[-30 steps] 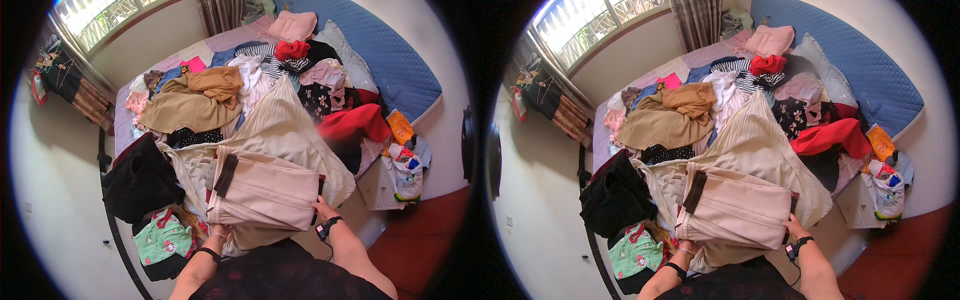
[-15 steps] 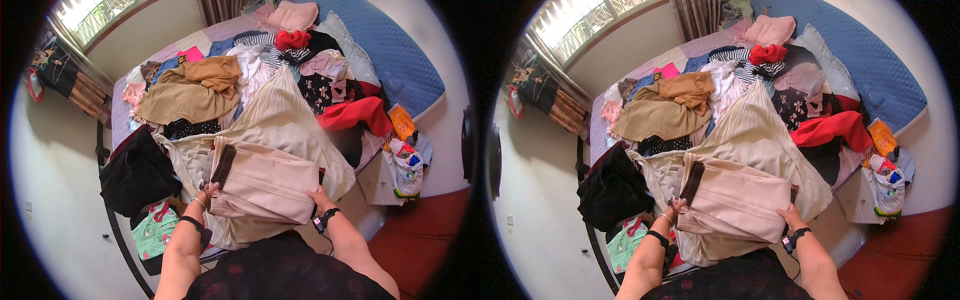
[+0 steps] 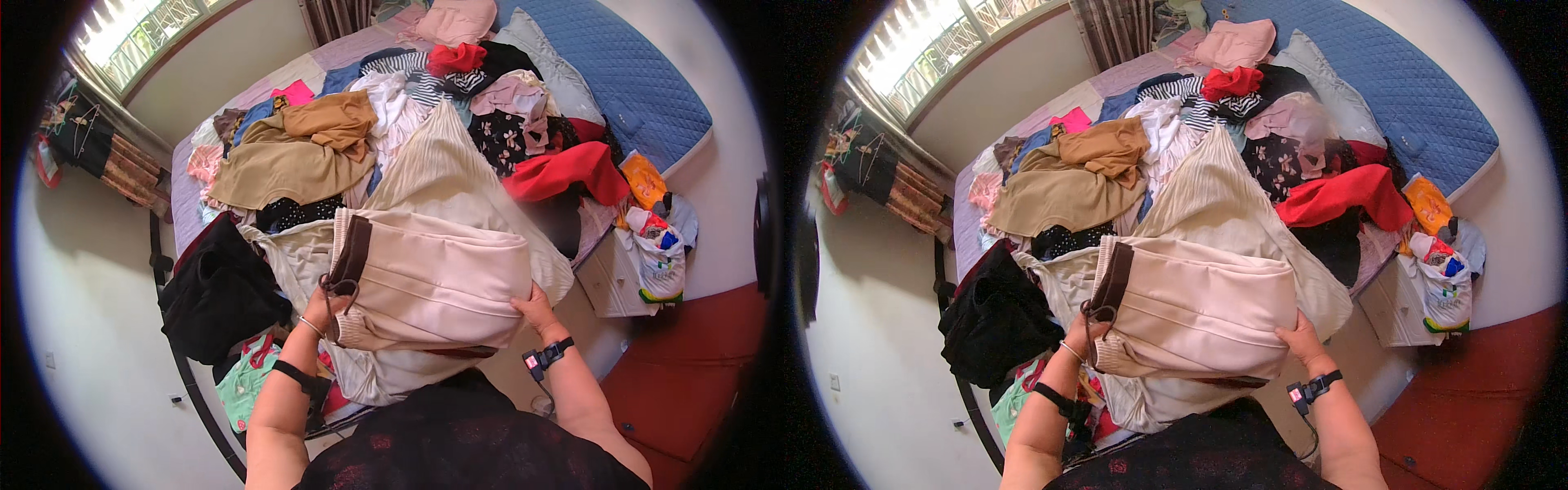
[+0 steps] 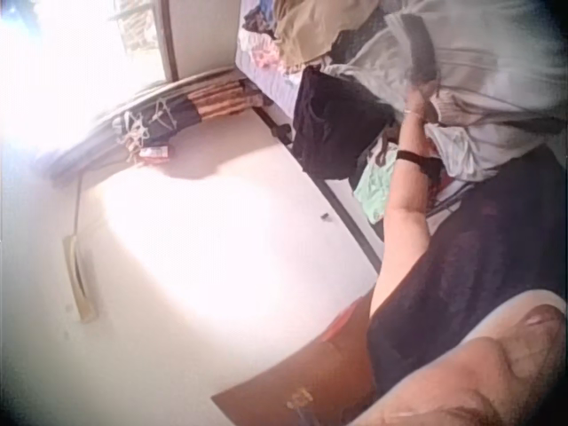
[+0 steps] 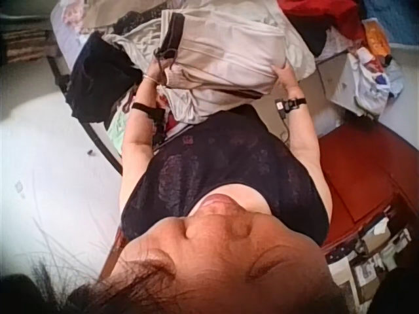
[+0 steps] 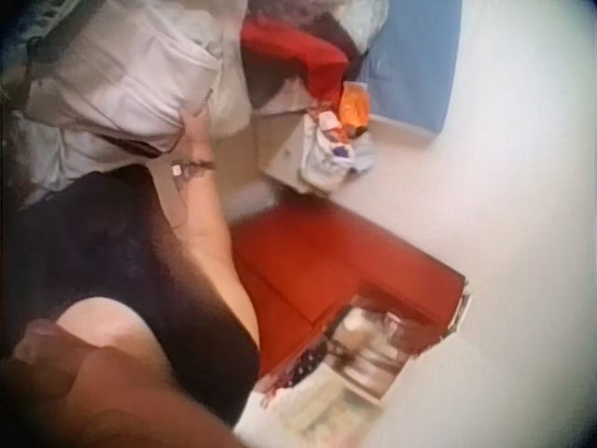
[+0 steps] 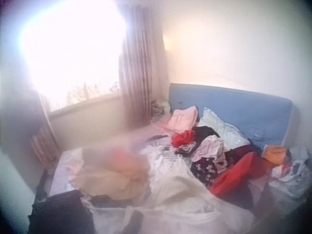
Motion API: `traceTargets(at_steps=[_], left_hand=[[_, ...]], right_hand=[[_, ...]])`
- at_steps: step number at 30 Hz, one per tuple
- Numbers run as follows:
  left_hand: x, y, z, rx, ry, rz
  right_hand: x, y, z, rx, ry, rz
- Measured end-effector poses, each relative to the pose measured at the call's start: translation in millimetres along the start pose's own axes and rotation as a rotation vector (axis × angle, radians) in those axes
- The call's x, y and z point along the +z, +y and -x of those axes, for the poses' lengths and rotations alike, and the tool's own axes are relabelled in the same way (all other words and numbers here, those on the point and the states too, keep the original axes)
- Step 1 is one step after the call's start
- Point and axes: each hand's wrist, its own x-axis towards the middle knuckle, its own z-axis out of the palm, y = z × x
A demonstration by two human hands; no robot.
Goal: Fold various items of clothing on a bed.
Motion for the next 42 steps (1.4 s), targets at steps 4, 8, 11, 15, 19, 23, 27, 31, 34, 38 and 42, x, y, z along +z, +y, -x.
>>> traceTargets(at_steps=[4,8,11,15,19,23,27,31,34,38,42], left_hand=[[-50,-78,-15,-0.245,0.207,-0.349],[-83,-92,17,-0.447,0.439,-1.013],[-59,-67,23,-0.174,0.740,-0.843],[-3,-40,-11,0.051,0.381,-0.842],[47,-36,-39,-0.061,0.424,-1.009],[55,-32,-44,-0.118,0.311,-0.862],[47,-40,-21,0.002,0.452,-0.918],[47,-49,-7,-0.271,0.637,-1.007],[63,-47,-11,0.230,0.432,-1.326],[77,-36,-14,-0.262,0.074,-1.508],[75,-41,-19,-0.451,0.049,-1.455]], right_hand=[[-6,46,-8,0.106,0.074,0.163],[2,70,-4,0.083,0.301,0.775],[19,64,1,-0.097,0.084,0.897],[51,57,11,-0.262,-0.121,1.238],[67,56,9,-0.244,-0.309,1.352],[69,48,6,-0.229,-0.310,1.343],[72,42,10,-0.250,-0.372,1.364],[76,44,1,-0.200,-0.434,1.359],[75,46,-7,-0.194,-0.479,1.331],[74,47,-14,-0.194,-0.522,1.380],[79,53,-20,-0.160,-0.564,1.357]])
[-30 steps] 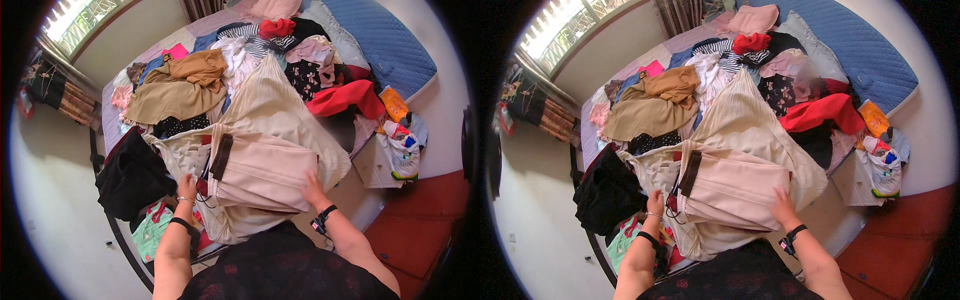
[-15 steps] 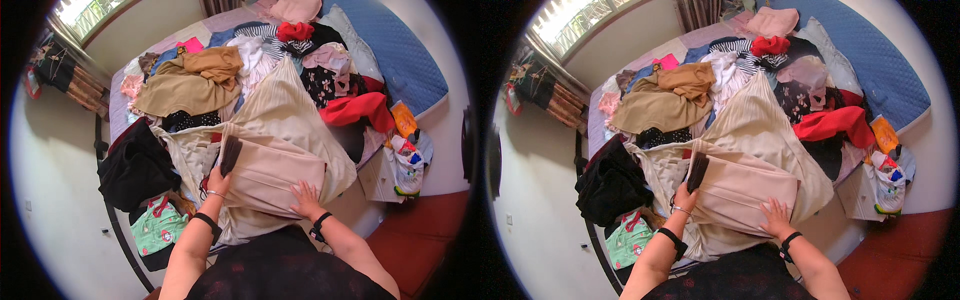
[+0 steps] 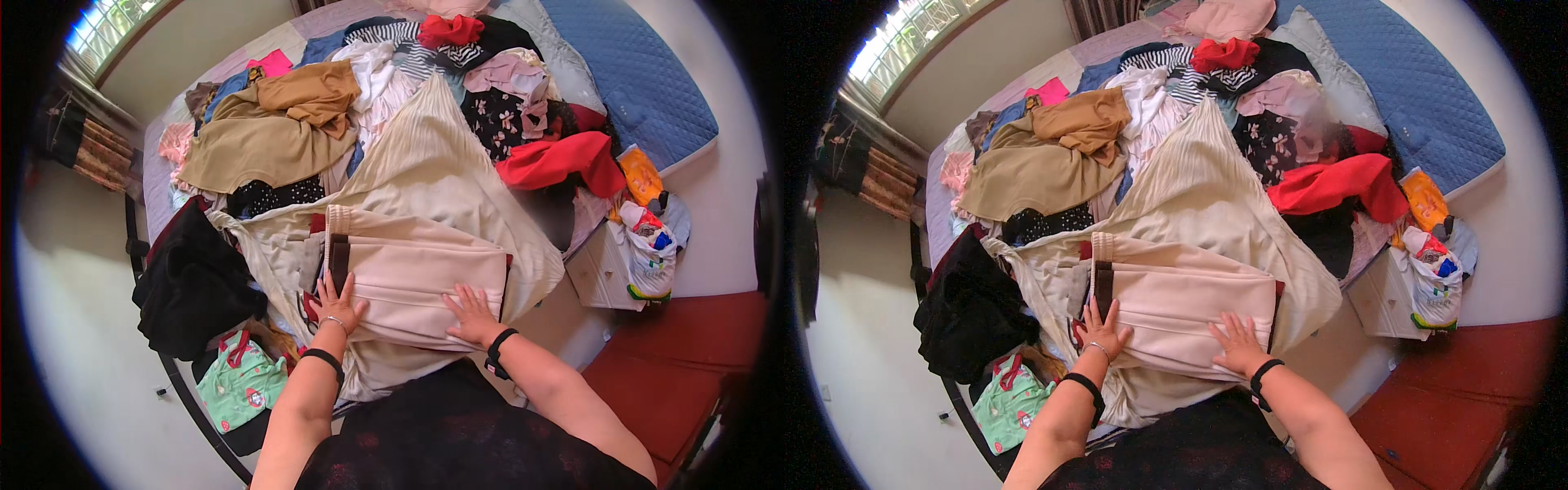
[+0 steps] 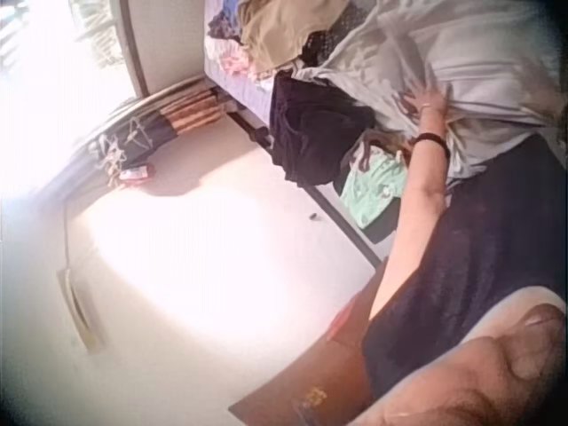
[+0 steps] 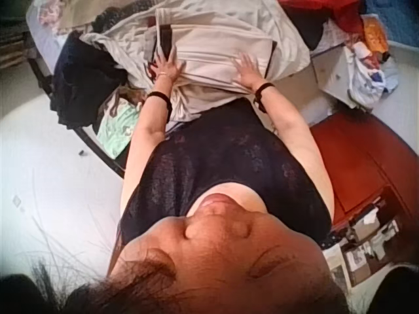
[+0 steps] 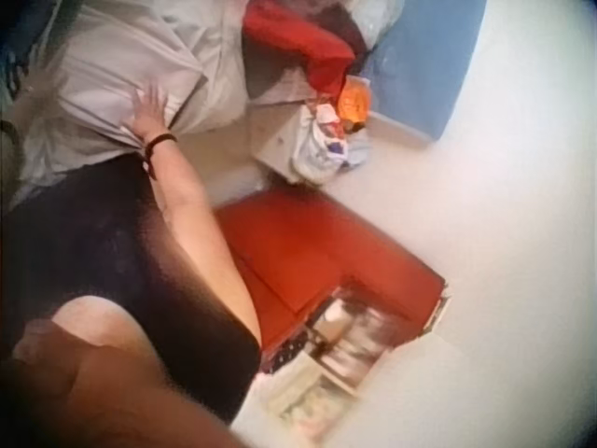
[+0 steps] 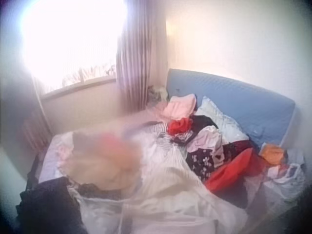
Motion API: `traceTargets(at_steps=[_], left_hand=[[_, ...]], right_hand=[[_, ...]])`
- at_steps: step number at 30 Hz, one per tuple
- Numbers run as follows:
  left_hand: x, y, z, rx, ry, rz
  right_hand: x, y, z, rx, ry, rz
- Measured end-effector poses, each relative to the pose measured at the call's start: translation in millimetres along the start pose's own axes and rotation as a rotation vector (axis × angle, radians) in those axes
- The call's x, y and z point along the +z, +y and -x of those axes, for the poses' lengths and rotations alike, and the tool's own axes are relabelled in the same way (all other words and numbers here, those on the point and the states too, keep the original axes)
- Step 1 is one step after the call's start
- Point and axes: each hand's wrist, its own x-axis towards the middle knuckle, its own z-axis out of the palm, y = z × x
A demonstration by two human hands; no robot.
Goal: Fold various items of clothing on a bed.
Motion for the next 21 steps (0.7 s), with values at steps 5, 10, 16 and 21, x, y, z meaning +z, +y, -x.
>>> traceTargets(at_steps=[5,10,16,21], left_hand=[[21,-5,-27,0.028,0.011,0.132],[27,-15,-30,0.097,0.095,0.087],[9,-27,6,0.043,-0.039,0.172],[42,-67,77,0.099,0.047,0.339]], right_hand=[[11,5,-23,0.050,-0.030,0.051],[13,0,-34,0.093,-0.116,0.070],[3,-32,-24,0.113,-0.143,0.127],[4,-50,-8,0.197,-0.142,0.165]])
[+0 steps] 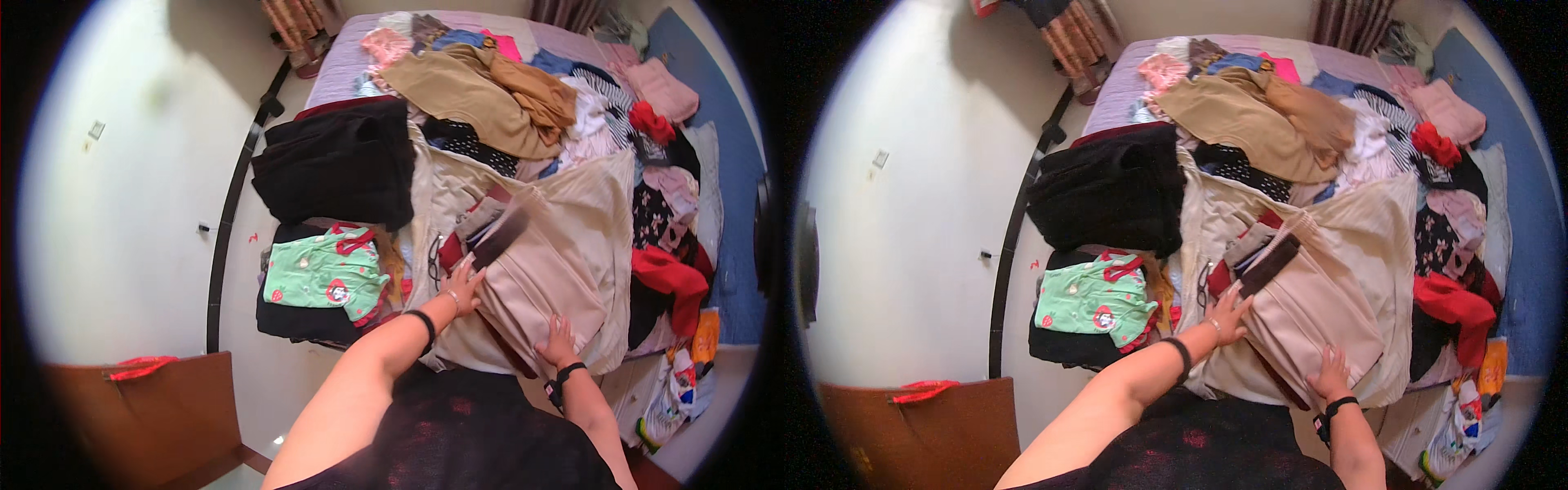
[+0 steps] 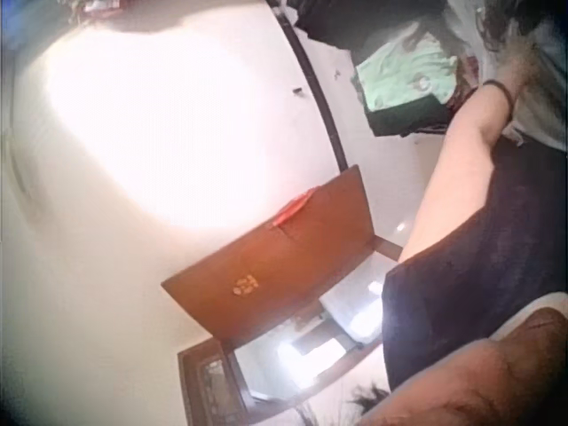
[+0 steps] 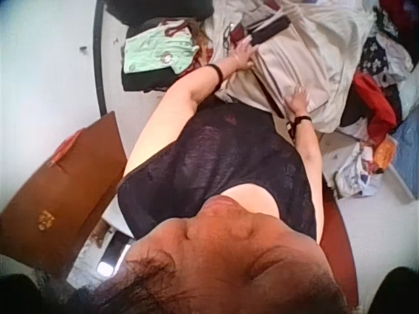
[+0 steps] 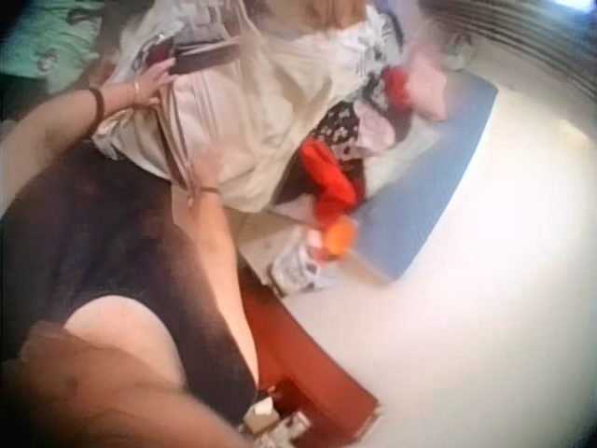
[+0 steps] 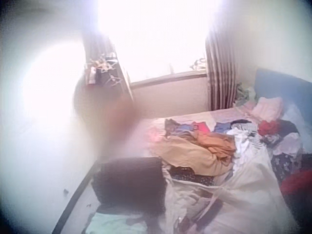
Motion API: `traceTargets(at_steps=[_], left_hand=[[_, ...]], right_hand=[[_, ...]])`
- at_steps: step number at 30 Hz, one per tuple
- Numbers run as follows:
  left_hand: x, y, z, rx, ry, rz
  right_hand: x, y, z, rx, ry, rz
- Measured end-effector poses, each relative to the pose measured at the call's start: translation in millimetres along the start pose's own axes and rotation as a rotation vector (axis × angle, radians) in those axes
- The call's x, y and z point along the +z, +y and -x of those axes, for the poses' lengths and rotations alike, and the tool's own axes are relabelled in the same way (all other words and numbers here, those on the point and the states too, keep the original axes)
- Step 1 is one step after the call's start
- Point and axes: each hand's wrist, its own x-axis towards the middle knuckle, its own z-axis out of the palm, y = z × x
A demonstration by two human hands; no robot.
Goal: Fold various items of clothing on a bed.
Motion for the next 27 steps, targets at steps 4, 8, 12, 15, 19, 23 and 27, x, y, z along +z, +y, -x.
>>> traceTargets(at_steps=[4,8,12,15,19,23,27], left_hand=[[12,-77,76,0.080,0.106,0.241],[11,-154,159,-0.094,0.381,0.591],[5,-229,217,-0.863,0.966,0.888],[7,-274,223,-0.833,1.089,1.724],[1,-313,195,-0.796,0.874,2.004],[-5,-305,180,-0.827,0.813,0.942],[3,-271,208,-0.191,0.858,-0.282]], right_hand=[[15,-3,12,0.003,0.010,0.024],[28,-10,14,-0.016,-0.033,-0.016],[24,-33,21,-0.117,-0.041,-0.091],[11,-65,37,-0.214,-0.092,-0.449],[-4,-111,58,-0.401,-0.033,-0.446],[-12,-140,70,-0.521,-0.099,-0.457],[-5,-142,93,-0.462,0.089,-0.490]])
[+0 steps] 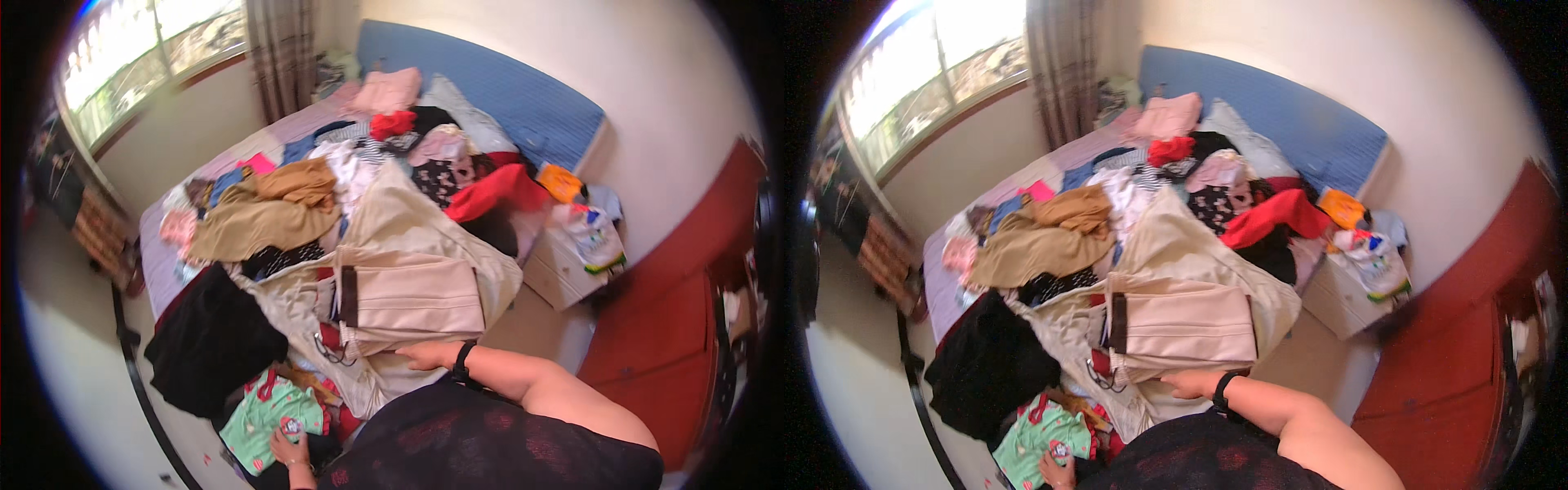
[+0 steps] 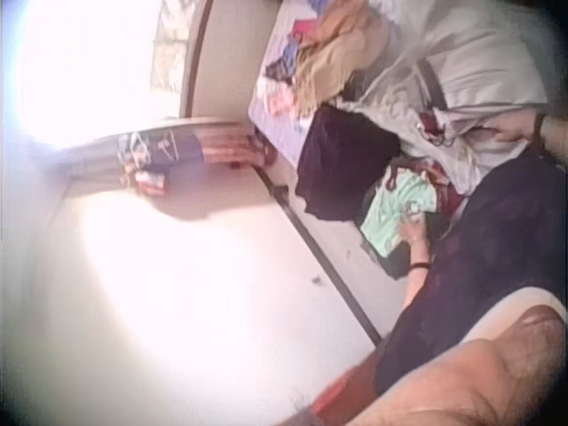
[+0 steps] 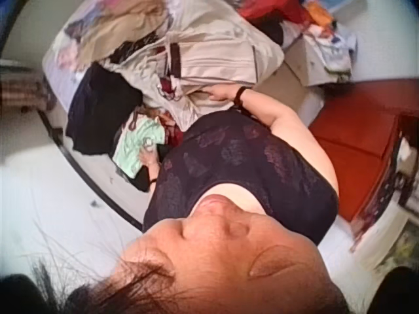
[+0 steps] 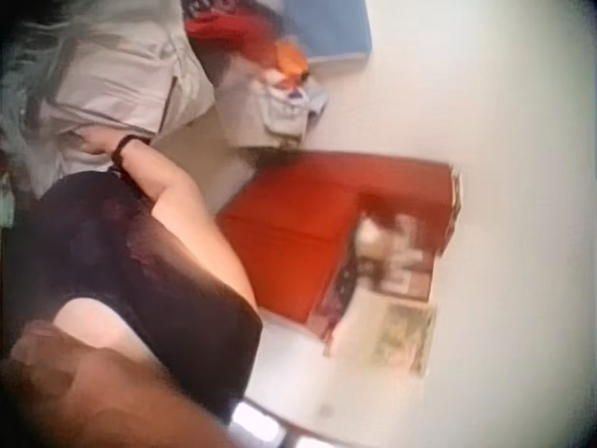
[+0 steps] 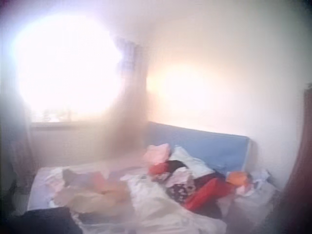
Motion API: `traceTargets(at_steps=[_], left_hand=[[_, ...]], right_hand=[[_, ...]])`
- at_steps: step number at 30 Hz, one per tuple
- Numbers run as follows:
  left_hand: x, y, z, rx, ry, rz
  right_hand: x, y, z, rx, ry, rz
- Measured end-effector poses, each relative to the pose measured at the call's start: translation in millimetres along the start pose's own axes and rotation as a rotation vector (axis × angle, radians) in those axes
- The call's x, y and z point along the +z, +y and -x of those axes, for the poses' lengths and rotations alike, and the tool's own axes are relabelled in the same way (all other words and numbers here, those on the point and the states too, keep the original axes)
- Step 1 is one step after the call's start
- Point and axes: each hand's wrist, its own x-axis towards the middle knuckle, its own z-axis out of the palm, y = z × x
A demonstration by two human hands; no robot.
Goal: Fold various items of clothing on a bed.
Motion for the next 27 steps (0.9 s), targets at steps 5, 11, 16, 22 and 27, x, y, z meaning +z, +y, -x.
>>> traceTargets(at_steps=[5,11,16,22,27], left_hand=[[-32,-26,-39,0.052,-0.767,0.182],[-75,45,-81,-0.105,-0.475,0.414],[-114,235,-96,0.135,-0.451,1.129],[-152,446,-64,0.771,-0.824,0.910],[-132,489,-60,0.988,-0.786,0.940]], right_hand=[[-1,13,57,0.218,-0.053,0.110],[-13,25,104,0.155,0.035,-0.070],[-50,-1,94,-0.093,-0.092,-0.418],[-111,20,113,-0.260,-0.047,-0.944],[-206,109,114,0.015,0.398,-0.954]])
